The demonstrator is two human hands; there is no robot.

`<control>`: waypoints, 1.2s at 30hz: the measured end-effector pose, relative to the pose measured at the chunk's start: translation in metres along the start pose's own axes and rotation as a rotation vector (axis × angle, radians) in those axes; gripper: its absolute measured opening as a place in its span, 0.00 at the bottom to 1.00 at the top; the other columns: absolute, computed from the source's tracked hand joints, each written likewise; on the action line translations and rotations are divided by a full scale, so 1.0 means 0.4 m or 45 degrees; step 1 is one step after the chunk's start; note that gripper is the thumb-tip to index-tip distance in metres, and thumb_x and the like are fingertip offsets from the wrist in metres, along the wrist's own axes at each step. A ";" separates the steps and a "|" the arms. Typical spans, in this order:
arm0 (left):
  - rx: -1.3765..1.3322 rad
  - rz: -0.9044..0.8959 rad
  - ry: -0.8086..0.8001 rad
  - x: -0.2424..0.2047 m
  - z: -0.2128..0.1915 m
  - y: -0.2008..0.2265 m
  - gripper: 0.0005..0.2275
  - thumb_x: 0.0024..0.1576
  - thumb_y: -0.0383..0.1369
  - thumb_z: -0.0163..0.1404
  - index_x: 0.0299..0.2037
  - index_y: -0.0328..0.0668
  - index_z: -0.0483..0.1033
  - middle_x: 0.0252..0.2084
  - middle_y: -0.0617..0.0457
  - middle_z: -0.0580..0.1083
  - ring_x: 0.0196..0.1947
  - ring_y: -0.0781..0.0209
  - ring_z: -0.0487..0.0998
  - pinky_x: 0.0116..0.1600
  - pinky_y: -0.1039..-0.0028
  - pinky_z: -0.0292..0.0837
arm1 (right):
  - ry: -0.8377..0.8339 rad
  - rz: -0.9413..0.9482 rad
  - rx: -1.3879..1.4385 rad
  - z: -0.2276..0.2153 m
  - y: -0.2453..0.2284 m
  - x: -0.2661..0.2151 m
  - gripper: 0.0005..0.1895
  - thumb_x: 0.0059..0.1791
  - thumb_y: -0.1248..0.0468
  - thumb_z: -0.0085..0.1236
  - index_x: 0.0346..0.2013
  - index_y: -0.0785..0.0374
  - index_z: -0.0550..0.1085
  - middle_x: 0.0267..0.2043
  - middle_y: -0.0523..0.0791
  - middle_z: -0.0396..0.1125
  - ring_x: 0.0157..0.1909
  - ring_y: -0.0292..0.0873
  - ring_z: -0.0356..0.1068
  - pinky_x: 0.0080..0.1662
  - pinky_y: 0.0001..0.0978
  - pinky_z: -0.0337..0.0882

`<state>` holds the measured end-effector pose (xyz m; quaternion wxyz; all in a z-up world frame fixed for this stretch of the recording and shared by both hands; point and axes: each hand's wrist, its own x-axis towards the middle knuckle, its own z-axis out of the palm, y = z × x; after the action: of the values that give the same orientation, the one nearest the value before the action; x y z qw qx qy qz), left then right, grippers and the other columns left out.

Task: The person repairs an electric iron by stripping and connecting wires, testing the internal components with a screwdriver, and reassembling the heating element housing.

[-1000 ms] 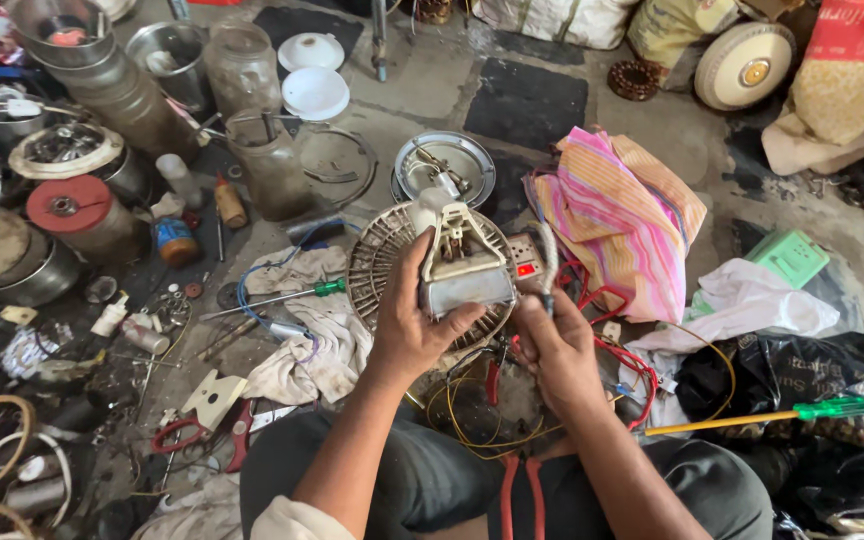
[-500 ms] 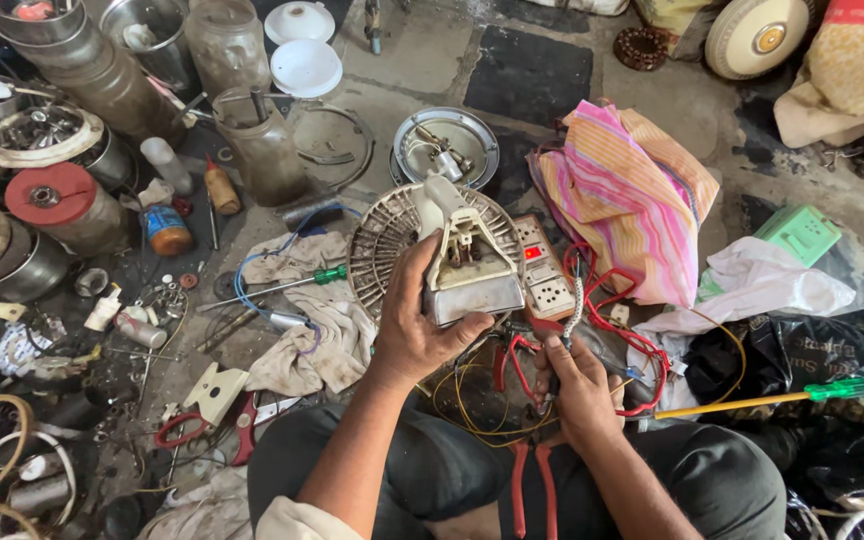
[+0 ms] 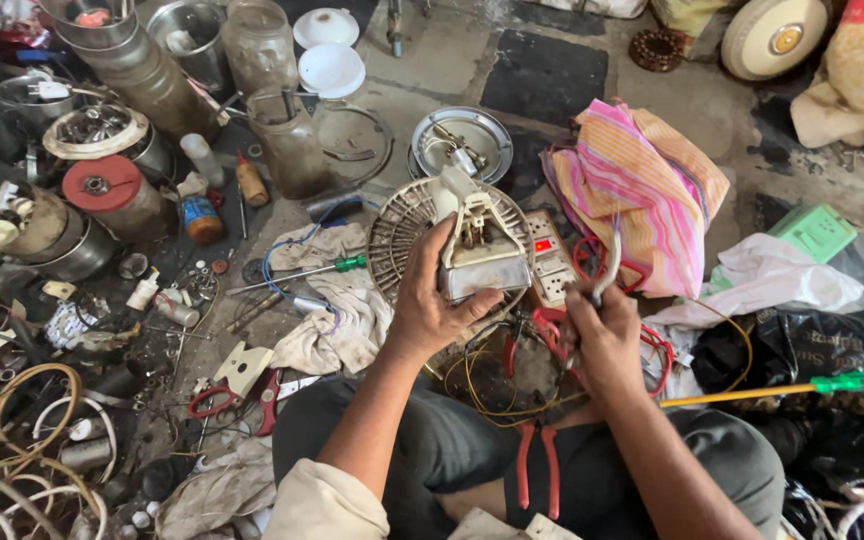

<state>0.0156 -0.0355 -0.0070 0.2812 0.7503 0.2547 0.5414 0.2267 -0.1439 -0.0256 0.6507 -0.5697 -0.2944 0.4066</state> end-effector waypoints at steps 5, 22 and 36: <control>0.116 0.050 -0.037 0.002 0.011 0.010 0.40 0.55 0.48 0.64 0.72 0.38 0.57 0.63 0.40 0.69 0.63 0.43 0.72 0.68 0.57 0.68 | -0.094 -0.701 -0.734 0.109 -0.157 0.033 0.09 0.51 0.66 0.62 0.43 0.67 0.78 0.36 0.46 0.67 0.35 0.41 0.64 0.38 0.30 0.65; 0.177 0.175 -0.068 0.001 0.038 0.030 0.41 0.50 0.45 0.66 0.70 0.41 0.57 0.66 0.40 0.67 0.68 0.38 0.68 0.73 0.50 0.61 | -0.236 -1.105 -0.948 0.158 -0.195 0.043 0.08 0.43 0.69 0.58 0.35 0.71 0.75 0.48 0.55 0.72 0.47 0.56 0.75 0.49 0.43 0.74; 0.139 0.154 -0.056 0.029 0.054 0.042 0.40 0.51 0.50 0.66 0.68 0.37 0.61 0.63 0.40 0.70 0.65 0.40 0.72 0.70 0.54 0.66 | 0.059 0.324 0.432 0.052 -0.054 0.055 0.06 0.51 0.63 0.58 0.42 0.58 0.73 0.31 0.37 0.65 0.25 0.31 0.60 0.27 0.25 0.60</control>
<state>0.0407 -0.0425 0.0071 0.2122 0.7903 0.2317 0.5261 0.2242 -0.1149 -0.0026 0.6873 -0.4937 -0.1325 0.5161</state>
